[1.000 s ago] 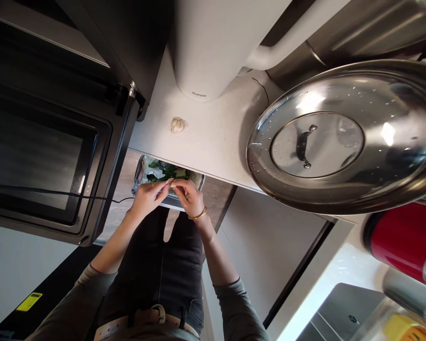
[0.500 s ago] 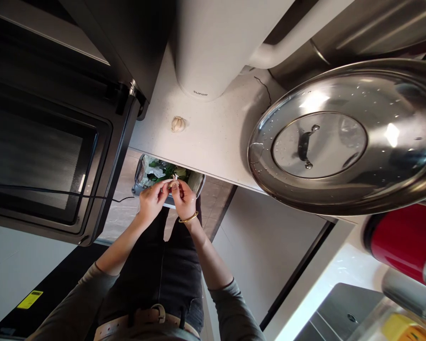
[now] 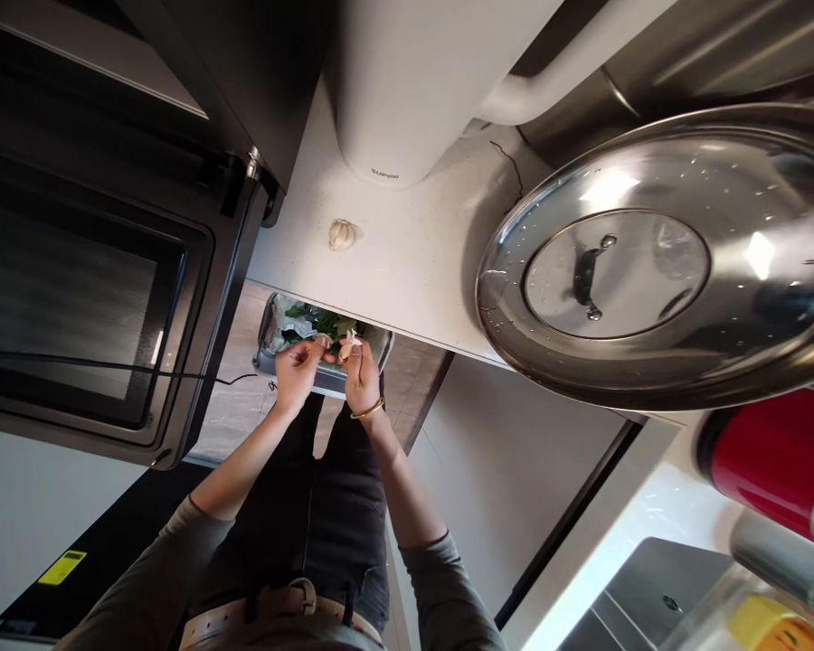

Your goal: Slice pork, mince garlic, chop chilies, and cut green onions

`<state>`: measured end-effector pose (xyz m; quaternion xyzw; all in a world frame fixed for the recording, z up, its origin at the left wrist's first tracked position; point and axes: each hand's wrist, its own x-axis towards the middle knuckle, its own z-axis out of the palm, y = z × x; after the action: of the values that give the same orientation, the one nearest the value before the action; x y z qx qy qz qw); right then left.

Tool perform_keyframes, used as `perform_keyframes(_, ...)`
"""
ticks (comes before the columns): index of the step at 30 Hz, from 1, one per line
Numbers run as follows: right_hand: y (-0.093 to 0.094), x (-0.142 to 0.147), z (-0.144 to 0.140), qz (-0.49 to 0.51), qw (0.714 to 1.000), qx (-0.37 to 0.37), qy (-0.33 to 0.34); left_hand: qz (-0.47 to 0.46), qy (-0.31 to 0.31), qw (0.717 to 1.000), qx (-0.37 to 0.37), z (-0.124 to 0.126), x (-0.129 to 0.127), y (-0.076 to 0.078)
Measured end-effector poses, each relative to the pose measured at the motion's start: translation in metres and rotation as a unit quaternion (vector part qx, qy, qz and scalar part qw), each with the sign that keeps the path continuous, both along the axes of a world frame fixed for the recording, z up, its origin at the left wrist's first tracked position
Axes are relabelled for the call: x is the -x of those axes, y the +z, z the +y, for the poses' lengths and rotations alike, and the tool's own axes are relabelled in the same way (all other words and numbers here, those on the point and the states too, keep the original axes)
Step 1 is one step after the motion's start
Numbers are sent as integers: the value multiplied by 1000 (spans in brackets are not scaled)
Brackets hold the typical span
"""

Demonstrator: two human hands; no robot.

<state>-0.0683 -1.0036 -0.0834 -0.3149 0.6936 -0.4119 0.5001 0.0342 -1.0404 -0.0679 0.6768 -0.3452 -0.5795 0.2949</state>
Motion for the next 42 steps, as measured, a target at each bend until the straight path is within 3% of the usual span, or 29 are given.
perform_keyframes(3, 4, 8, -4, 39, 997, 29, 56, -86, -73, 991, 70, -5, -11, 2)
perform_keyframes(8, 8, 13, -7, 99, 986, 39, 129, -105, -204, 963, 139, -7, -18, 9)
perform_keyframes(12, 12, 13, -8, 95, 984, 31, 144, -120, -238, 948, 173, -8, -17, 10)
perform_keyframes(18, 16, 9, -4, 82, 990, 31, 111, -124, -182, 959, 178, -6, -16, 7)
perform_keyframes(22, 13, -2, 0, -40, 998, 55, -11, -41, -68, 991, 106, -5, -8, 9)
perform_keyframes(25, 10, -13, 1, -102, 987, 64, -110, 68, 30, 996, 47, -3, 2, 11)
perform_keyframes(28, 9, -21, 0, -157, 968, 52, -187, 197, 96, 975, -49, -1, 12, 12)
perform_keyframes(31, 11, -25, -1, -239, 937, 38, -252, 310, 131, 930, -146, -1, 17, 12)
perform_keyframes(37, 21, -23, -6, -328, 896, 5, -298, 386, 182, 875, -230, -5, 16, 16)
perform_keyframes(39, 23, -22, -7, -328, 895, 10, -301, 373, 177, 883, -223, -5, 13, 16)
perform_keyframes(42, 23, -22, -8, -293, 913, 26, -282, 257, 124, 948, -143, -4, 5, 11)
